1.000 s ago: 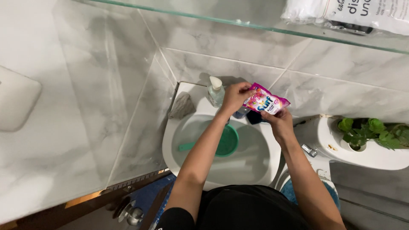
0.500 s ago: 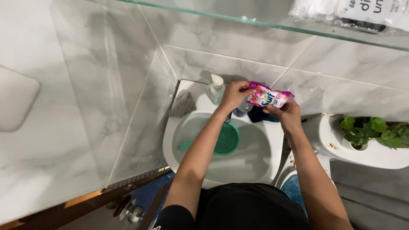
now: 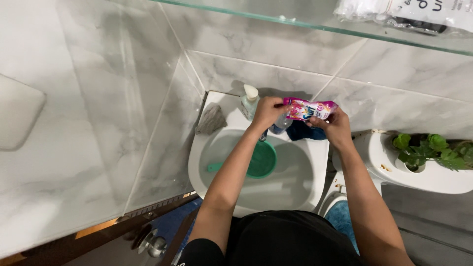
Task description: The person cleans the bathroom floor by scooping water from a green mug and pouring it onto the tiles. They then return to the sink, fill the mug with water, and add liquid soap and detergent powder from a packet into the mug.
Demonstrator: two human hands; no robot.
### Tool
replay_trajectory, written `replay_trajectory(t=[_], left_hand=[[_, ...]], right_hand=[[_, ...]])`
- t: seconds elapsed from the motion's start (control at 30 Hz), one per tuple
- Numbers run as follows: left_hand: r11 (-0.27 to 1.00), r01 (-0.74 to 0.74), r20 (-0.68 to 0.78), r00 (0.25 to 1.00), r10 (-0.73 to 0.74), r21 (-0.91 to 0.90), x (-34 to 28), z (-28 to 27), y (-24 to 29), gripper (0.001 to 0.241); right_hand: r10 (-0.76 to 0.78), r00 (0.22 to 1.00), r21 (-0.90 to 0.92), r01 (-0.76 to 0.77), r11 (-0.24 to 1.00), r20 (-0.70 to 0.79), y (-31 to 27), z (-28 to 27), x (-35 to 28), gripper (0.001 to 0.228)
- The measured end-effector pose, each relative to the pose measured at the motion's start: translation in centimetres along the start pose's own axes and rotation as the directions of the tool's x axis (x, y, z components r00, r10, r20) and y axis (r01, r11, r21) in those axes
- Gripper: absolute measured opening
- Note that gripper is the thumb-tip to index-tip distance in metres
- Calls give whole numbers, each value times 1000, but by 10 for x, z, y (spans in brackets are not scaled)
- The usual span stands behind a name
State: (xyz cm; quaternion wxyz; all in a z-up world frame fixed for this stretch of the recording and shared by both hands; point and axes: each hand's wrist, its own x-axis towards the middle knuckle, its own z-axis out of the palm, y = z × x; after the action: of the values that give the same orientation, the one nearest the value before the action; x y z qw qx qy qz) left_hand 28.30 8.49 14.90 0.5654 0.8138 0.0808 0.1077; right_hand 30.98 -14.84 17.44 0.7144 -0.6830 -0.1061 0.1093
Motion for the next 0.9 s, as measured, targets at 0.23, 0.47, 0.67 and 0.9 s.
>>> replay_trajectory(t=[0.23, 0.47, 0.67, 0.9], left_hand=[[999, 27, -22, 999, -28, -40, -5, 2, -1, 26], [996, 35, -30, 999, -38, -77, -14, -3, 11, 23], [997, 15, -44, 999, -18, -76, -15, -2, 6, 23], [996, 31, -65, 997, -36, -87, -16, -1, 1, 24]], right_hand=[[-23, 1000, -46, 23, 999, 17, -1, -2, 7, 42], [-4, 999, -68, 8, 998, 51, 1, -5, 11, 44], [-6, 998, -133, 15, 991, 69, -14, 0, 10, 46], [8, 997, -208, 8, 978, 77, -27, 6, 8, 45]])
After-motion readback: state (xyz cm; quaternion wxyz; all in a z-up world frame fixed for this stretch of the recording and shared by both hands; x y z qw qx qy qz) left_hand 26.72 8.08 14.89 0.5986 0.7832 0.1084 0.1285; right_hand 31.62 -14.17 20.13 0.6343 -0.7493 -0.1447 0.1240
